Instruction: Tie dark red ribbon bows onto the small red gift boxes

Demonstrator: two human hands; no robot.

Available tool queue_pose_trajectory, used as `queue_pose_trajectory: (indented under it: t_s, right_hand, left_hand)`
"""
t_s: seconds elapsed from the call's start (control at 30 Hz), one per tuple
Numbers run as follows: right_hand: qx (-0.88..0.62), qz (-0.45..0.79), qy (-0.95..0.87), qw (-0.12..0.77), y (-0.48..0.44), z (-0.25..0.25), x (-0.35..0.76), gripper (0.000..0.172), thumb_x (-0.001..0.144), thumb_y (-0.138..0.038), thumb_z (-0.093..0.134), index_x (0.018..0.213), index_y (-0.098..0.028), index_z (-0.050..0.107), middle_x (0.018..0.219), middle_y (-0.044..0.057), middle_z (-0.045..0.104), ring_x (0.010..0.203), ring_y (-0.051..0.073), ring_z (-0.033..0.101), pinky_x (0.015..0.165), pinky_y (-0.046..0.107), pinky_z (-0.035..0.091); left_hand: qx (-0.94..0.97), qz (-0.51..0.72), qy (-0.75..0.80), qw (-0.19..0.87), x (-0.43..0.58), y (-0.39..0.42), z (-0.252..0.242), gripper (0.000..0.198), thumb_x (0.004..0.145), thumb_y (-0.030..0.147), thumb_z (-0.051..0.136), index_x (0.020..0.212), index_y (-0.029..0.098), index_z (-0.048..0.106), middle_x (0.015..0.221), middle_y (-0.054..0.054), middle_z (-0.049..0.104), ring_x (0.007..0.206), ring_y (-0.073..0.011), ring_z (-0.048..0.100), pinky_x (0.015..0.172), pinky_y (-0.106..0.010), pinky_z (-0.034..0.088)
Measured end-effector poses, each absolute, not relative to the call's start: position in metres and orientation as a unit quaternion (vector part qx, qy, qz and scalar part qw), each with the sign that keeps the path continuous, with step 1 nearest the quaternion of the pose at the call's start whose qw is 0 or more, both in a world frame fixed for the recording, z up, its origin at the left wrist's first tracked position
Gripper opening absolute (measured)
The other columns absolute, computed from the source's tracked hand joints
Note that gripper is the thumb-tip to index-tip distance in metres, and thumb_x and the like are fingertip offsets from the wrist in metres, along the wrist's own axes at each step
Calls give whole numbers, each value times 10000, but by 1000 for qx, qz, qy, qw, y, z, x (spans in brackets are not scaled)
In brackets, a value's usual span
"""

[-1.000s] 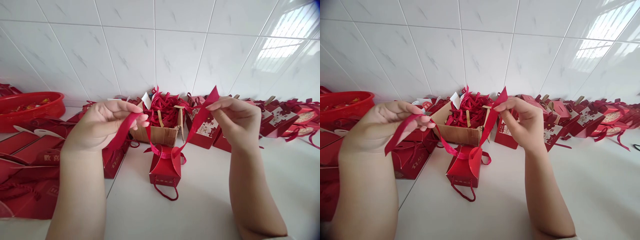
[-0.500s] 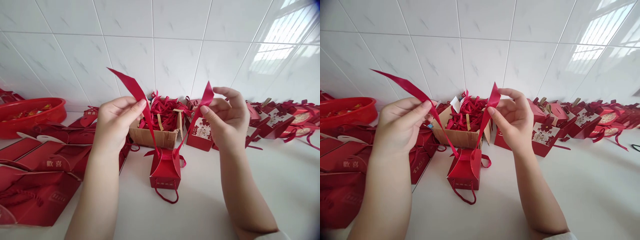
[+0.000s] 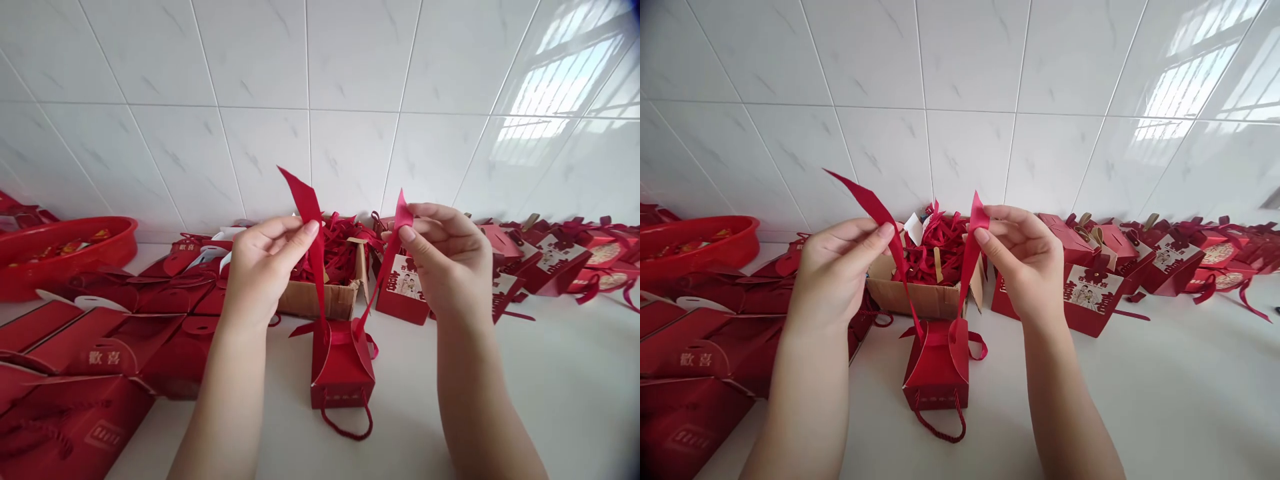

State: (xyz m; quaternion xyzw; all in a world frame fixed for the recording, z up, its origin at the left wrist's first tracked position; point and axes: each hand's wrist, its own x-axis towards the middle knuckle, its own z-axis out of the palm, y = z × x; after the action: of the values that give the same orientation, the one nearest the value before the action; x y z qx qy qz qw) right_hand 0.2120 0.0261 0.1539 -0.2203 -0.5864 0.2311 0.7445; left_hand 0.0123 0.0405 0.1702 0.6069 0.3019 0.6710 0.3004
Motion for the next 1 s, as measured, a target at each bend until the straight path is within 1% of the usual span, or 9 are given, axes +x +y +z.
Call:
queue_pose_trajectory:
  t_s: [0.37,0.47,0.53,0.63,0.7,0.8,0.87,0.93,1.0]
  right_hand:
    - [-215,108,-601,762,22,151,205,270,792,-85,693,987,-267,739,906,-7,726,822,123,695,751,257,619]
    - [-215,96,-604,762,18,152,203,279,789,-77,689,987,-268,738,913,-6,725,830,133,697,748,274,624]
    - [-215,89,-603,763,17,153,203,281,790,-77,688,987,-271,738,914,-7,726,826,136,699,741,278,627]
    - [-215,78,-605,763,16,154,202,290,792,-72,685,988,-279,738,912,-9,727,823,133,700,724,265,627]
    - [-215,74,-605,763,16,154,202,302,792,-62,681,989,-283,739,910,-12,727,821,125,698,713,246,623]
    - [-217,73,-605,762,15,154,201,306,791,-58,682,987,-286,740,913,-12,727,822,122,696,712,240,621]
    - [-219,68,-606,762,15,153,200,293,790,-71,690,984,-284,741,915,-10,728,826,130,698,718,254,625]
    - [-223,63,-606,761,15,153,200,280,791,-84,694,987,-278,740,917,-7,729,825,136,702,722,263,629]
    - [-229,60,-604,761,15,152,199,268,795,-93,692,992,-268,739,921,-5,730,825,140,705,729,268,633]
  left_hand:
    - [596,711,289,238,22,25,172,148,734,316,761,713,179,708,614,21,590,613,-100,531,603,-224,433]
    - [602,709,277,241,23,21,174,135,779,320,721,772,186,723,689,-4,631,724,-132,590,706,-244,475]
    - [604,697,254,291,21,20,176,139,832,307,664,791,184,715,764,-24,642,804,-141,600,756,-246,480]
    - [597,640,208,436,17,18,180,219,897,294,557,736,170,638,675,-11,542,666,-110,540,628,-228,452]
    - [589,602,186,505,14,15,182,262,906,334,536,709,164,571,595,26,403,528,-72,412,501,-203,362]
    - [596,596,188,504,15,11,183,219,822,363,669,809,184,543,614,60,338,481,-39,300,442,-182,260]
    - [593,609,199,488,18,10,183,305,754,303,750,940,231,520,634,74,366,469,-31,293,433,-175,251]
    - [580,619,206,487,21,10,182,358,769,272,734,1016,272,476,632,86,385,441,-31,276,415,-173,235]
    - [567,632,210,484,24,12,181,257,834,299,660,978,273,450,626,84,404,416,-32,260,396,-177,207]
